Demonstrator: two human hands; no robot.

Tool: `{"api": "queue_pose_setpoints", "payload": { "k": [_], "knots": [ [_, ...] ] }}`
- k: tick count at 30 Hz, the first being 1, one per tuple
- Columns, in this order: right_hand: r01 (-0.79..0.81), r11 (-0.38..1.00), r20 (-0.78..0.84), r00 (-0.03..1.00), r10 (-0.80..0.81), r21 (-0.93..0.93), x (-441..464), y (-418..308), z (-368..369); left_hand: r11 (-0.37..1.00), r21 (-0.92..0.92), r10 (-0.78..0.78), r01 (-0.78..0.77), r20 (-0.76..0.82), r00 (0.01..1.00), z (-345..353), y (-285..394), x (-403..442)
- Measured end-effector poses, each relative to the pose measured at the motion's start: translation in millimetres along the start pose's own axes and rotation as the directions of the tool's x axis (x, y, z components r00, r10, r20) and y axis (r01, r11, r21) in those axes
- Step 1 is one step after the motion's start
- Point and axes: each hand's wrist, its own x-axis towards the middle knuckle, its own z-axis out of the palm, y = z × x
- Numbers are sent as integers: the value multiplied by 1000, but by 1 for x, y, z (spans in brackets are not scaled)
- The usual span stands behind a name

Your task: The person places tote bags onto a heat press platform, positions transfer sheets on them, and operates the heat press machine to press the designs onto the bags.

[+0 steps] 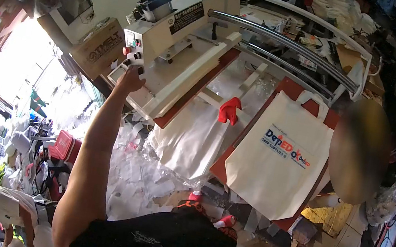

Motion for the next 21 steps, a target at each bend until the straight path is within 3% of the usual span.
{"api": "queue_pose_setpoints", "payload": {
  "k": [1,3,4,5,6,7,8,10,11,12,13,14,16,18,19,20,21],
  "knots": [
    [-8,999,16,1000,8,-34,-4,18,5,1000,-6,10,-10,-5,1000,3,1,5],
    [-29,997,18,999,30,-66,-3,74,28,991,-10,-133,133,16,991,15,6,15],
    [245,968,-110,962,-249,-51,-2,108,47,994,25,-109,107,62,992,-5,25,5],
    [494,865,-233,835,-499,-85,-8,132,51,992,124,-40,24,134,990,4,18,19],
    [474,875,-243,842,-483,-98,-9,123,38,997,51,-70,65,113,991,5,16,17],
    [291,941,-214,944,-253,173,-1,97,29,994,-21,-105,108,93,990,4,19,9],
    [73,903,-120,993,-25,423,2,49,8,996,-24,-86,89,100,991,4,29,0],
    [57,755,-111,994,21,653,13,-44,-29,1000,2,-2,2,-26,1000,3,40,-24],
    [78,744,-79,996,-34,663,26,-77,-38,1000,-15,-11,10,-23,1000,3,44,-36],
    [100,734,-49,995,-92,671,40,-106,-45,993,-73,90,-92,-26,996,6,51,-46],
    [191,764,-112,982,-155,616,50,-139,-47,973,-131,187,-191,-41,981,7,59,-59],
    [364,653,-212,929,-302,665,63,-164,-40,973,-148,172,-176,-42,984,10,64,-79],
    [361,529,-163,909,-385,768,66,-230,-33,731,-554,224,-399,-358,907,18,69,-132],
    [465,496,-160,827,-540,733,49,-310,-54,851,-307,245,-427,-485,839,42,52,-185],
    [551,434,-181,742,-645,713,44,-340,-55,835,-400,181,-378,-449,875,69,33,-210],
    [655,356,-245,643,-725,666,36,-370,-58,864,-444,103,-236,-303,947,93,15,-240],
    [726,271,-298,550,-780,632,25,-399,-64,882,-391,129,-263,-337,933,126,-9,-267]
  ]
}}
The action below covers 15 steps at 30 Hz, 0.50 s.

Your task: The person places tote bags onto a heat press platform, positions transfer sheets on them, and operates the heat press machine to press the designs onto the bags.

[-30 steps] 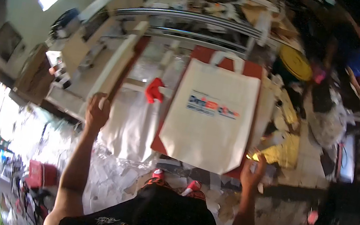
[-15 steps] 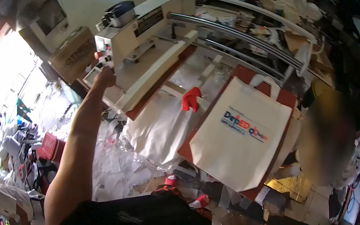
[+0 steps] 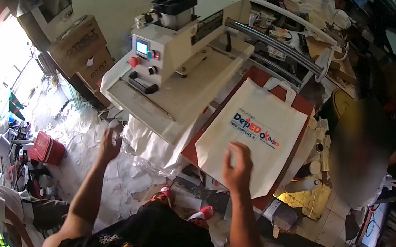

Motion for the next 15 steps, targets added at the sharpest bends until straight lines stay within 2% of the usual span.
{"api": "queue_pose_setpoints", "payload": {
  "k": [1,2,3,5,6,7,8,9,10,11,12,13,14,15],
  "knots": [
    [92,995,26,995,-93,40,16,-19,17,999,48,-20,16,76,997,0,-14,-38],
    [132,987,52,989,-137,95,30,-39,33,995,80,58,-60,29,998,20,-55,-85],
    [184,978,92,977,-193,96,41,-52,49,983,0,-181,185,204,962,7,-49,-115],
    [295,951,148,941,-305,88,63,-78,78,968,102,-246,230,204,948,22,-105,-204],
    [336,939,137,929,-343,70,72,-89,94,928,113,-373,356,331,867,9,-110,-230],
    [305,952,154,940,-303,15,76,-94,111,939,84,-341,334,361,868,17,-153,-282],
    [271,962,165,951,-260,-45,77,-94,126,901,180,-430,394,471,770,5,-163,-309],
    [263,962,156,956,-249,-70,74,-89,137,965,183,-264,190,634,727,25,-231,-366],
    [244,918,198,962,-188,-312,68,-81,147,965,120,-239,235,772,589,5,-240,-382],
    [221,817,225,968,-115,-532,63,-74,156,748,327,-570,577,762,308,-12,-229,-390],
    [162,785,134,986,-102,-598,59,-69,160,725,35,-409,688,825,390,-34,-243,-416],
    [120,814,106,992,-72,-568,62,-69,154,433,113,-569,894,804,174,-49,-246,-427],
    [2,797,87,994,63,-604,62,-70,148,79,178,-641,981,763,-87,-59,-252,-436],
    [-11,774,36,998,44,-633,61,-75,141,86,183,-628,979,773,-90,-65,-273,-447]
  ]
}}
